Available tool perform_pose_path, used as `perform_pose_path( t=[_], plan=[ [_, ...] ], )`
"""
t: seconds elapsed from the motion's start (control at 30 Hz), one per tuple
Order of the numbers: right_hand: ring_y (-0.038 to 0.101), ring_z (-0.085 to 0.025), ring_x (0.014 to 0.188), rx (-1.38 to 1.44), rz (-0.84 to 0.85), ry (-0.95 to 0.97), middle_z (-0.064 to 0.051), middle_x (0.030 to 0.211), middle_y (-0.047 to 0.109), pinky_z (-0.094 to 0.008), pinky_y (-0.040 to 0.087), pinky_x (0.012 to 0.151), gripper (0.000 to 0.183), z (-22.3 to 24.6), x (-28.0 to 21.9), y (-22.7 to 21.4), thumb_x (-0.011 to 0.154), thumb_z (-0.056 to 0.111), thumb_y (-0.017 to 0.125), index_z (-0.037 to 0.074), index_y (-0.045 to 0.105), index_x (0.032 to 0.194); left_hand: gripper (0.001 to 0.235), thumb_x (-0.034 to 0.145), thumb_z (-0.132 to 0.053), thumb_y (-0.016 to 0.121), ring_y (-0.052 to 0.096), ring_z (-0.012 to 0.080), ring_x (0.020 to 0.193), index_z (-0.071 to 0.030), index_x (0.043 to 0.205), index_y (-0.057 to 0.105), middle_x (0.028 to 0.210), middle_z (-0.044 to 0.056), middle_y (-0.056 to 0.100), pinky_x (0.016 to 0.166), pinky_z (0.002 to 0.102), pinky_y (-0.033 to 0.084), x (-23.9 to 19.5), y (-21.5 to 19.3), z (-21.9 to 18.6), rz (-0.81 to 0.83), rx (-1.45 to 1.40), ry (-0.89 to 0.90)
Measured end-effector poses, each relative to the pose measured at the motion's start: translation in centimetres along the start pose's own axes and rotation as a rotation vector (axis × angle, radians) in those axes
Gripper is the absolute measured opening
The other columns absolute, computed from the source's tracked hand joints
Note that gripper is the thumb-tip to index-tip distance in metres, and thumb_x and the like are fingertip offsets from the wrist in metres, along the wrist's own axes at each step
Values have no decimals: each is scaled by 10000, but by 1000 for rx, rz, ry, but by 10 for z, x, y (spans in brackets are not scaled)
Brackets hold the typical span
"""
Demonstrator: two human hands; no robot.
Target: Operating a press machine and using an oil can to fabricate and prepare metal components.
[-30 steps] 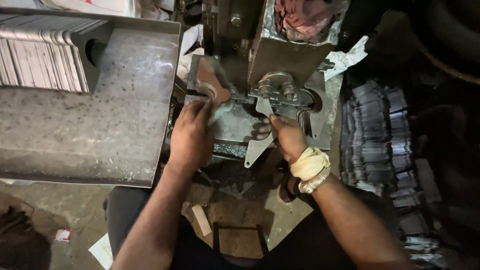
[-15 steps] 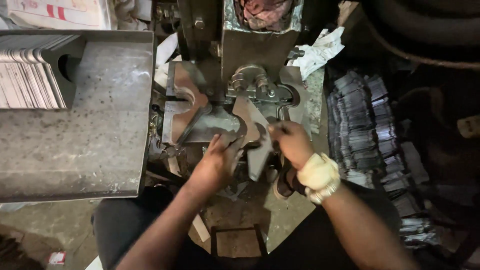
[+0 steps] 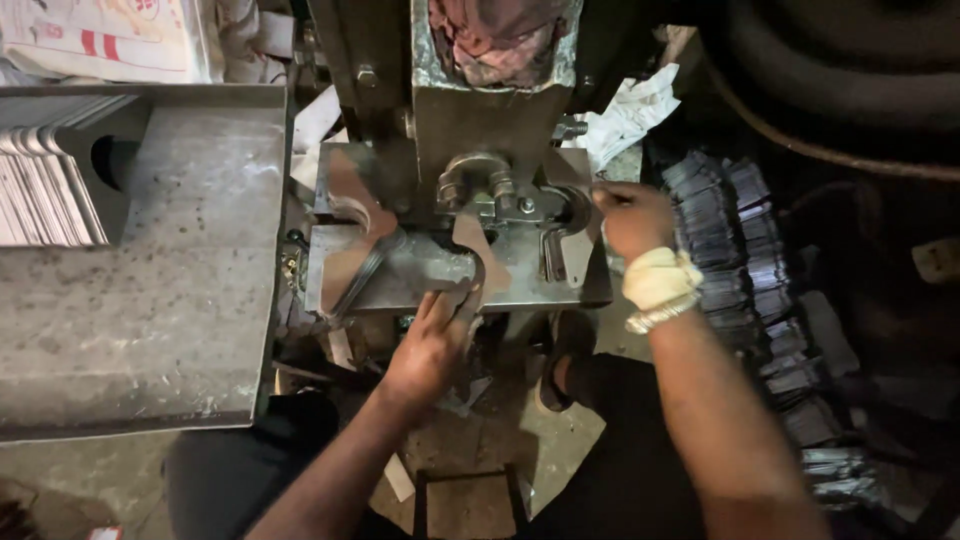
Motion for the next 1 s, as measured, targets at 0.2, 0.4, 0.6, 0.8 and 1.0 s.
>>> perform_pose_path(
  t=[0.2,0.4,0.6,0.8,1.0],
  plan=[
    [690,-346,847,-265,-140,-128,-207,967,727,-412,545,758,148,39,-25,-4,880,189,814,101,809,999,559,835,-14,607,518,419,1228,51,1389,590,1323,243,585,1099,460,442,2,-8,9,-6,-174,-163],
    [653,-335,1074,-222,-98,-423,-152,1149,676,-421,535,930,134,107,-113,-4,979,153,756,105,744,1104,479,896,-73,654,574,383,1191,50,1353,583,1271,213,617,1065,485,469,-2,-15,2,-103,-99,-88],
    [535,-431,1280,-256,224,-632,-186,1420,500,-470,468,1065,481,137,-170,63,838,82,716,84,648,1314,424,914,-81,679,598,383,1116,13,1326,639,1201,194,651,1027,456,482,6,-27,2,-125,-158,-134],
    [533,-434,1230,-328,303,-809,-186,1496,504,-490,427,1062,459,165,-182,60,868,113,717,93,664,1324,369,899,-158,719,650,365,1123,-26,1239,661,1183,179,687,1038,476,520,5,-57,-5,-210,-179,-153],
    [678,-328,1004,-219,433,-719,-137,1079,712,-440,519,905,166,145,-187,47,939,136,677,56,708,1081,436,919,-169,686,678,387,1090,-61,1341,657,1196,225,679,960,460,550,5,-120,36,-168,-330,-525]
  ],
)
Point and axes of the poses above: each hand's wrist, its own x-axis towards the middle knuckle, its own y-axis out of the palm, z = x × y, the point moved 9 cm from there along x, towards the middle knuckle
